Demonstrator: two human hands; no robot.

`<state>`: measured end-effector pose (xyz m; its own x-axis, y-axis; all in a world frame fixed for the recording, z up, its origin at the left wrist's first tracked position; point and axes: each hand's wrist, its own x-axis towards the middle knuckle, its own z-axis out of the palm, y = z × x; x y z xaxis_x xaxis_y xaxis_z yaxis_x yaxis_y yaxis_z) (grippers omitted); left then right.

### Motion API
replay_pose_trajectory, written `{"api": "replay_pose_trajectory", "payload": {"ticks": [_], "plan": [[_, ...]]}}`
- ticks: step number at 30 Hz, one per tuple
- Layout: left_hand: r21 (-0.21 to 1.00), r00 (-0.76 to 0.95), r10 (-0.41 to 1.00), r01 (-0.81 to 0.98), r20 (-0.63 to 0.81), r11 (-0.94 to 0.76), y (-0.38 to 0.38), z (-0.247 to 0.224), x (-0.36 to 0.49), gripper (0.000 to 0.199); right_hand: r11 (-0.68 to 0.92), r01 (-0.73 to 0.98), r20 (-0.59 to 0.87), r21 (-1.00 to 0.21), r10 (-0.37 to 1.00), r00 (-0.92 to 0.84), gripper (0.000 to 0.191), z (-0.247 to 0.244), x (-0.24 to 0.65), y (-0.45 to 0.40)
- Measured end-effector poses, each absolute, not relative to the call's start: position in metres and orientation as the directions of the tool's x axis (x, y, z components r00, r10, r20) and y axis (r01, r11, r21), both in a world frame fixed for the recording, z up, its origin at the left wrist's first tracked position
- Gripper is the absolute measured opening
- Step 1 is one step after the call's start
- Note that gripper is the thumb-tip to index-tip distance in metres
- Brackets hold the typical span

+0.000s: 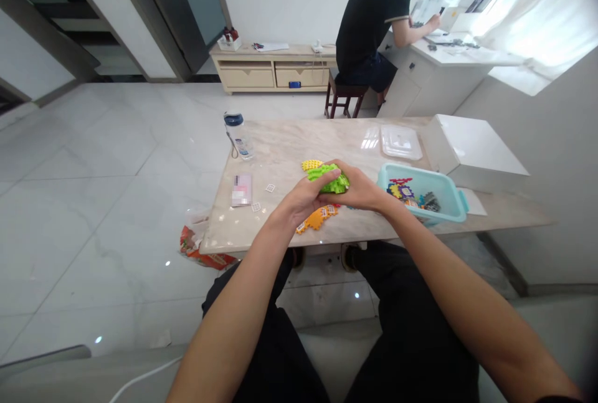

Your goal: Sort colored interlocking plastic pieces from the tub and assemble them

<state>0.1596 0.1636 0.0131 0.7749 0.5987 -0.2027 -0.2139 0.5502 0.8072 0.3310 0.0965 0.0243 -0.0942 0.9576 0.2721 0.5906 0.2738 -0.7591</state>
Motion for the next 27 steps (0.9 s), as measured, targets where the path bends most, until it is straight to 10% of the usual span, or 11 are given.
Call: {"api": "replay_pose_trajectory", "payload": {"ticks": [19,27], "plan": [[0.864,0.758,0.604,-0.11,-0.247,0.491,0.156,0.011,0.161,0.06,0.399,0.669,0.468,-0.627,0.88,-0.085,0.113,-0.012,0.326,0.093],[0.902,0.755,0.633,-0.136,-0.173,0.409,0.157,0.013,0.161,0.045,0.386,0.7,0.485,-0.601,0.872,-0.065,0.074,-0.014,0.321,0.09]]}}
